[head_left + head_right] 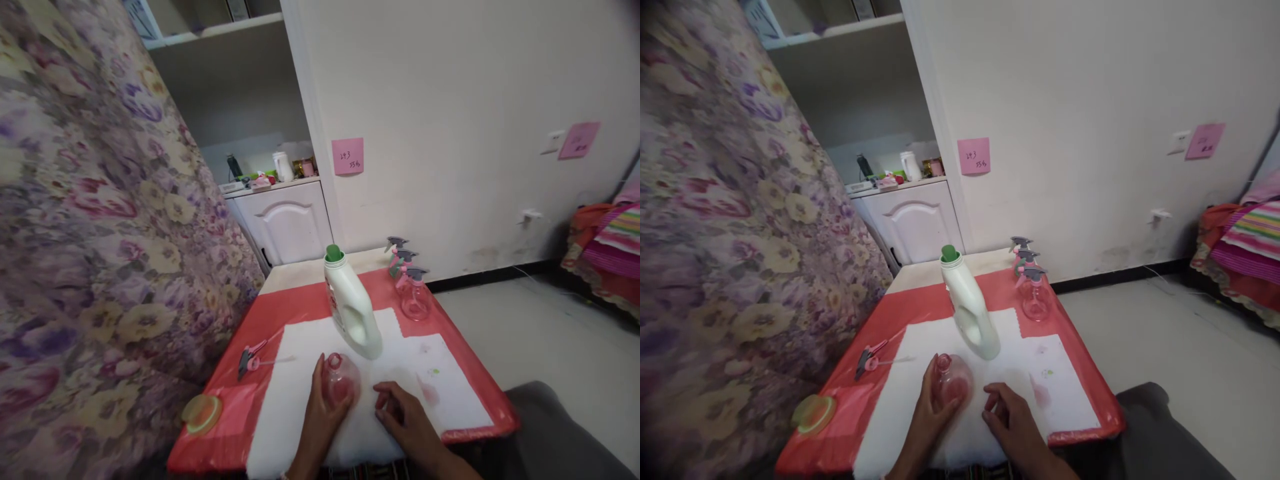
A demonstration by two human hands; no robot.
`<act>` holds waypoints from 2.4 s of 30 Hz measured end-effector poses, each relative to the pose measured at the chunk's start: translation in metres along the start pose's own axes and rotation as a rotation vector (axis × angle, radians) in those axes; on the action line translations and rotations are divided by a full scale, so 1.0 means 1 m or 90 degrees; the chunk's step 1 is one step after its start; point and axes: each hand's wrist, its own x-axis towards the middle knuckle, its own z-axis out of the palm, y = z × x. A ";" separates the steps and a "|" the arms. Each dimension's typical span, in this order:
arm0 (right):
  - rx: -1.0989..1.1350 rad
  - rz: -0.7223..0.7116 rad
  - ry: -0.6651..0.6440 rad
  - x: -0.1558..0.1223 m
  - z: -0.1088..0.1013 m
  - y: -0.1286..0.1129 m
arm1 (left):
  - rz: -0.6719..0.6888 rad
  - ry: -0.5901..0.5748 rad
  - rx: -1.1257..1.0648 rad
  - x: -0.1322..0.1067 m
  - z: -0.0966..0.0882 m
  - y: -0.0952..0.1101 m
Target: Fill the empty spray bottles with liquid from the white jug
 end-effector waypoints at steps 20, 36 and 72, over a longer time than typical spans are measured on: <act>0.010 -0.074 0.225 0.101 -0.015 -0.048 | 0.142 0.145 0.035 0.004 0.013 -0.041; -0.092 -0.085 0.306 0.075 -0.008 -0.038 | 0.128 0.099 0.037 0.004 0.005 -0.036; 0.028 0.065 0.052 -0.012 0.007 0.002 | 0.150 0.147 0.130 0.001 0.011 -0.010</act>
